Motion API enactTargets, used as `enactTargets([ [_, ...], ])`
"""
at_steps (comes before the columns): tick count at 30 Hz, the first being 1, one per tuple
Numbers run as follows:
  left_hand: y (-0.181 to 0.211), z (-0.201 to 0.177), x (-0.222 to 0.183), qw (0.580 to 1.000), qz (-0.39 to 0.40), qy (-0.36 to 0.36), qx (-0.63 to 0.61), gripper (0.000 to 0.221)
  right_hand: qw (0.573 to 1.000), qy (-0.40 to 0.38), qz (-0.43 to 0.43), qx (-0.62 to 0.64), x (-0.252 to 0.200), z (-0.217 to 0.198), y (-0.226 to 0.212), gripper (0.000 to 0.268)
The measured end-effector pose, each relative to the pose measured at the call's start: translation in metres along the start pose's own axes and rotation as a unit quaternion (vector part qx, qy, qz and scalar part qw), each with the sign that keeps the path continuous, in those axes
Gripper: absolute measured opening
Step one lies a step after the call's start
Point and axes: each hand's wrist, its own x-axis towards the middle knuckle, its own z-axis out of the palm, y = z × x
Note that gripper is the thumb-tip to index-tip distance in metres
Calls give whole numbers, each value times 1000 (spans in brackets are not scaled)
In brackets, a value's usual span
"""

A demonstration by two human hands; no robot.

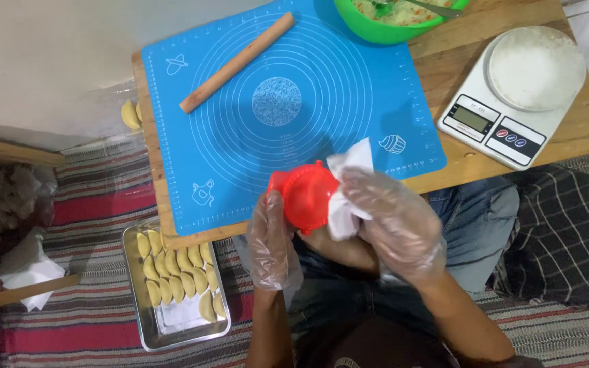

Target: Preparing filled pastries by scooping filling into dough and using a manual mold to seal them

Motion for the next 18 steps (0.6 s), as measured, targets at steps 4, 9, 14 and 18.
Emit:
enactTargets([
  [4, -19, -19, 4, 941, 230, -27, 248, 43, 970, -70, -204, -108, -6, 15, 60, 44],
  [9, -57, -31, 21, 976, 172, -9, 135, 40, 971, -134, -196, 1, -26, 11, 97, 47],
  [14, 25, 22, -11, 997, 46, 37, -43, 44, 883, -170, 101, 426, -25, 13, 122, 51],
  [18, 24, 20, -22, 997, 37, 11, 66, 46, 741, -171, 243, 602, -16, 39, 137, 54],
])
